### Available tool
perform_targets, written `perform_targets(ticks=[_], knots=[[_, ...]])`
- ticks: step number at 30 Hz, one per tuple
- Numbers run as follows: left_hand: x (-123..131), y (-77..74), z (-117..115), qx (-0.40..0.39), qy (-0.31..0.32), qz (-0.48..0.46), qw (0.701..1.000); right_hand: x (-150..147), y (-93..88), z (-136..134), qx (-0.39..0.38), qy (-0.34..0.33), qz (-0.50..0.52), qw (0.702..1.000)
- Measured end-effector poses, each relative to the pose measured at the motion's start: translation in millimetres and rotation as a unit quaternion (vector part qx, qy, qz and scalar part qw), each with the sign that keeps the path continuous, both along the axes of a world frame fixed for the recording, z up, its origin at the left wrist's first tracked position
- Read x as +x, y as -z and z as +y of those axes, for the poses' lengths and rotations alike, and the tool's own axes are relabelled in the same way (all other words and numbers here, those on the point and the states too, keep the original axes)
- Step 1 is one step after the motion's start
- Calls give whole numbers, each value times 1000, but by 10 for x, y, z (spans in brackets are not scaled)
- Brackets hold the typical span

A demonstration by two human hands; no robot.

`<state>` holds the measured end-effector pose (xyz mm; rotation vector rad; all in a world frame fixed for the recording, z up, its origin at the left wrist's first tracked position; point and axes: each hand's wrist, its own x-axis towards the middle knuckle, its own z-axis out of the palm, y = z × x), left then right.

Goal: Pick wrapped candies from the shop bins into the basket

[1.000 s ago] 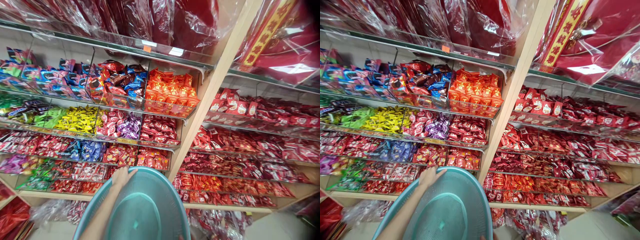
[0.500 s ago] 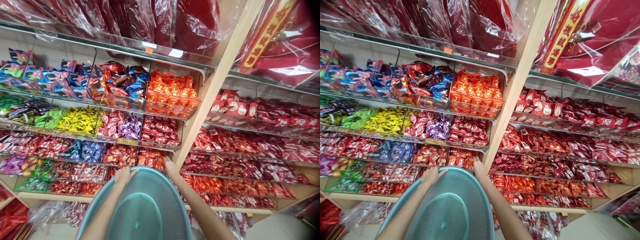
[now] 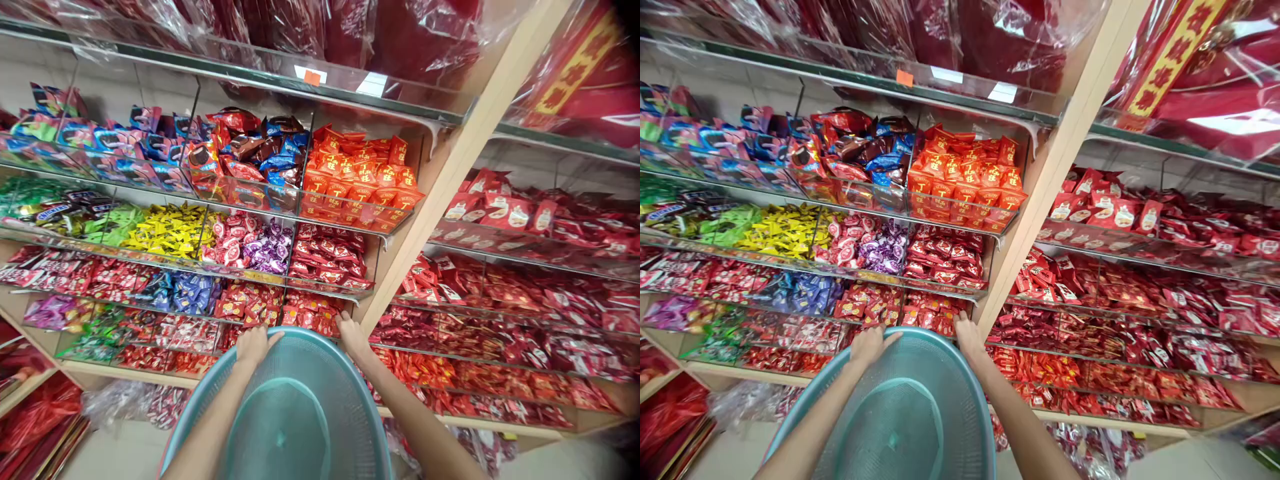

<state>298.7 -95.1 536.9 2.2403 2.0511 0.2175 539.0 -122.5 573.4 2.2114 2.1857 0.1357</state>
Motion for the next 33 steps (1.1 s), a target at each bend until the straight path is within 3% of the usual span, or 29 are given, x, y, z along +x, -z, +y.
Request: perform_targets(ticks=[3,5,7,9,12,14,17,20,27,33], knots=[[13,-5,-2,-6,-3,2,1000,59,-137,-157,67,-5,-6,998],[19,1,-5,-4,-5,4,1000,93,-250,-282,119,-4,44,992],[24,9,-9,-4,-9,8,1000,94,-317,-396,170,-16,157,973],[28,18,-13,-7,-11,11,1000,32,-278,-474,184,-21,324,928],[33,37,-16,-6,-17,8,1000,-191,16,-510,97,23,573,814],[37,52,-18,-4,-21,5,1000,-389,304,-495,18,68,666,743],[41,64,-29,-1,-21,4,1000,-646,693,-458,-83,125,717,681],[38,59,-51,1,-22,7,1000,-774,925,-441,-135,197,731,640],[16,33,-74,37,-4,16,999,-786,1196,-507,-132,248,731,622],[19,-22,-81,28,-5,9,1000,-807,1399,-496,-96,252,700,661]])
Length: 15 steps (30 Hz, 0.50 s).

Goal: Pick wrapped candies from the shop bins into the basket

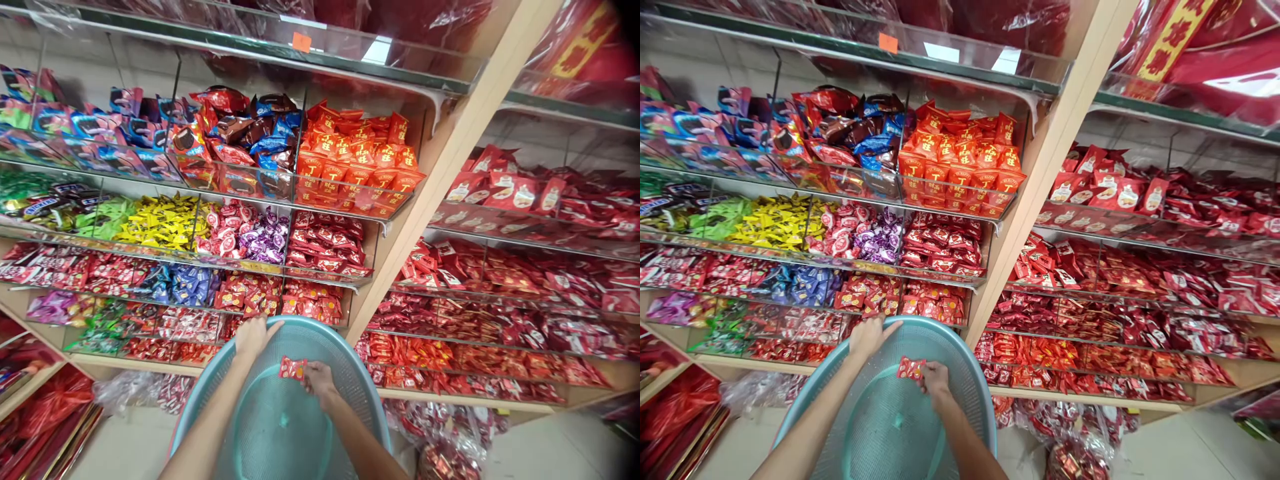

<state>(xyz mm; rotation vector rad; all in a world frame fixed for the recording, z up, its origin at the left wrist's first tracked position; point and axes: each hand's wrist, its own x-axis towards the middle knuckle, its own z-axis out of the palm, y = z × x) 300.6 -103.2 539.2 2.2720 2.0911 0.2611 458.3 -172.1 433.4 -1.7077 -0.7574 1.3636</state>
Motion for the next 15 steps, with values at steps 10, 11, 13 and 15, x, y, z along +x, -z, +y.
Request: perform_targets(ticks=[10,11,13,15], knots=[[8,-2,5,-4,-9,-6,1000,96,-465,-34,233,-8,-367,901],[8,6,9,-2,-10,-5,1000,126,-573,13,268,-2,-375,887],[8,22,18,0,-10,-6,1000,214,-779,149,306,22,-390,868],[7,31,24,-3,-10,-8,1000,326,-943,312,298,37,-418,857]])
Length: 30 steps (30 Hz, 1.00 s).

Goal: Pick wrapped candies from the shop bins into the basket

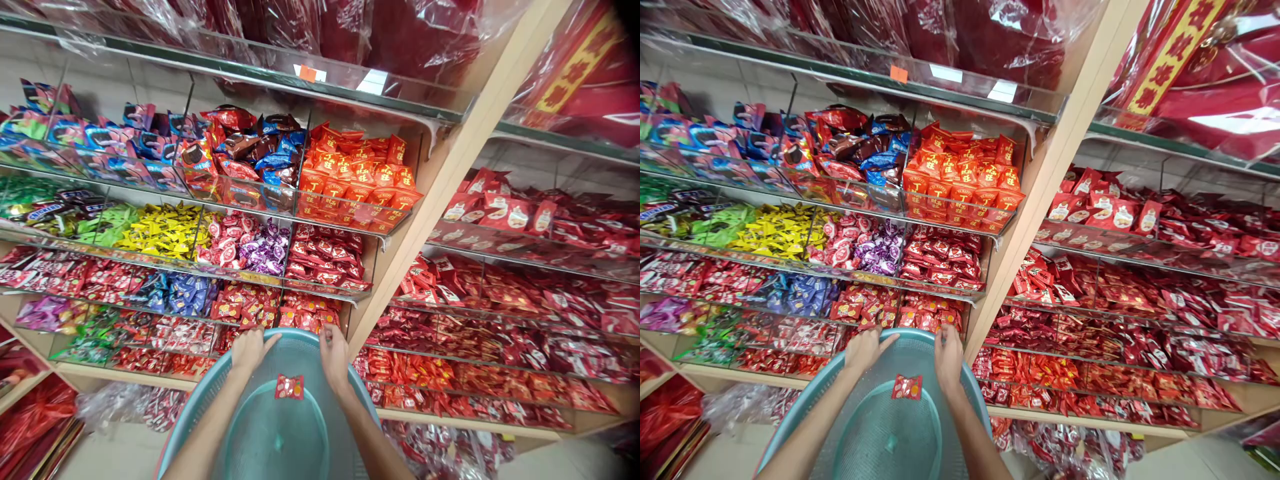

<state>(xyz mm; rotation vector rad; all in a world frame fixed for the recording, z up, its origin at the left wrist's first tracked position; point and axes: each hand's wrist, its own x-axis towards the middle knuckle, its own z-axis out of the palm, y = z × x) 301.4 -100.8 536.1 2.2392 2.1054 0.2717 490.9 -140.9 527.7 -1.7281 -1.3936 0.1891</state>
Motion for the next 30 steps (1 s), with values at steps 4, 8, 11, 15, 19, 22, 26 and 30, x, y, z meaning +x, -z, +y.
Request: perform_targets(ticks=[4,8,11,15,19,22,26,30], knots=[[2,-3,-1,5,0,8,1000,182,-143,283,-144,54,-89,984],[3,-10,-5,0,-5,13,1000,234,-117,427,-252,64,-98,961],[-4,3,1,4,-2,11,1000,247,-80,457,-261,59,-66,961],[-13,25,7,21,4,15,1000,272,-57,440,-241,52,-49,968],[-6,15,-5,17,1,17,1000,268,-46,419,-231,62,-47,970],[0,6,-11,12,-4,14,1000,248,-30,416,-226,74,-50,970],[-2,3,-9,10,-1,12,1000,220,-18,394,-184,95,-35,978],[1,-23,-20,5,-3,11,1000,163,-98,284,-86,79,-21,993]])
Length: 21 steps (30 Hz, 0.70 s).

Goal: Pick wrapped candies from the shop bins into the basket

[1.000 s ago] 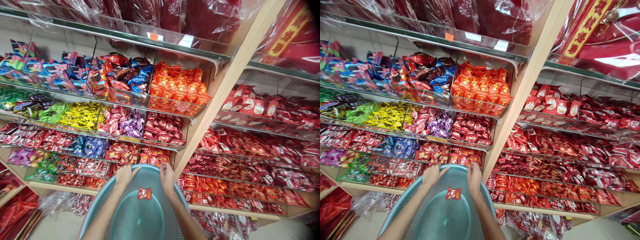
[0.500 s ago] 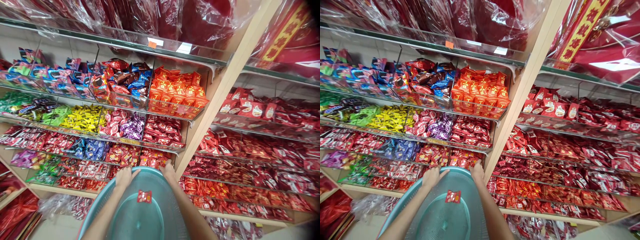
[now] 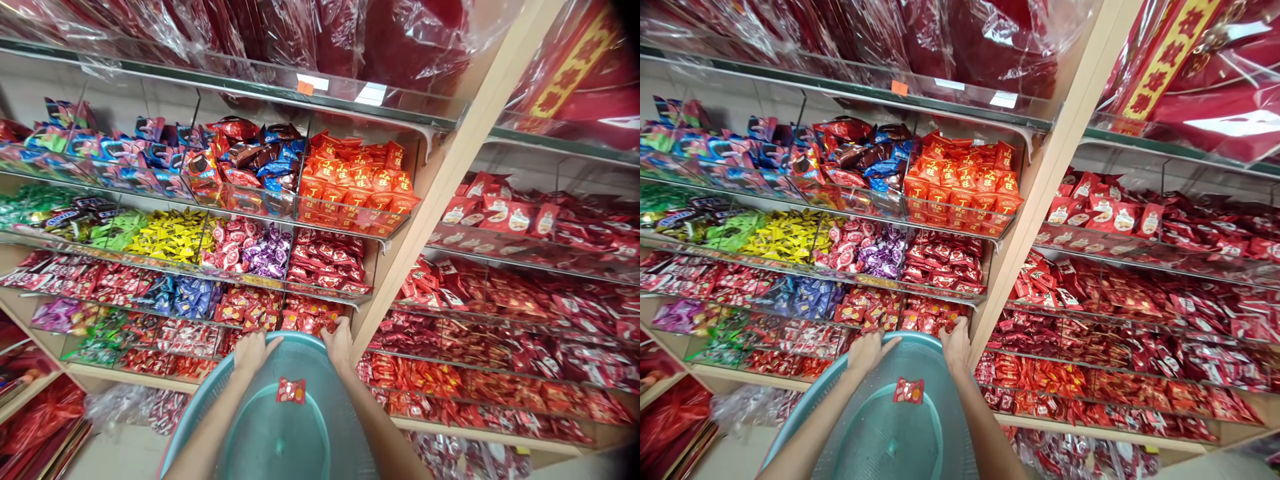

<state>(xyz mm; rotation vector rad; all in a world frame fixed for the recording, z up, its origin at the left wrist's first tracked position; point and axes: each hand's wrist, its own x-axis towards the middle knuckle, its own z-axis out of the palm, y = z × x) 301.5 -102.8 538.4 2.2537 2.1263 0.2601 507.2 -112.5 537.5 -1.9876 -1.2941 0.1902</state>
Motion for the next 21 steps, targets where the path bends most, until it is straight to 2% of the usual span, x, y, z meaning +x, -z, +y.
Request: perform_targets(ticks=[4,7,9,12,15,18,21], knots=[[11,-17,-7,-7,-5,-3,1000,-140,-164,-194,108,-57,-1,993],[12,-1,0,-5,-5,-2,1000,-288,-197,-358,133,-145,-1,980],[10,11,3,-4,1,-5,1000,-384,-126,-467,90,-224,-21,970],[8,13,-3,-6,-1,-5,1000,-493,95,-624,-34,-309,-98,945],[9,-1,-13,-9,-4,-2,1000,-559,360,-774,-135,-337,-195,911],[7,-3,-12,-11,-2,1,1000,-599,568,-902,-181,-371,-263,872],[3,17,-2,1,0,5,1000,-631,681,-975,-211,-398,-299,842]])
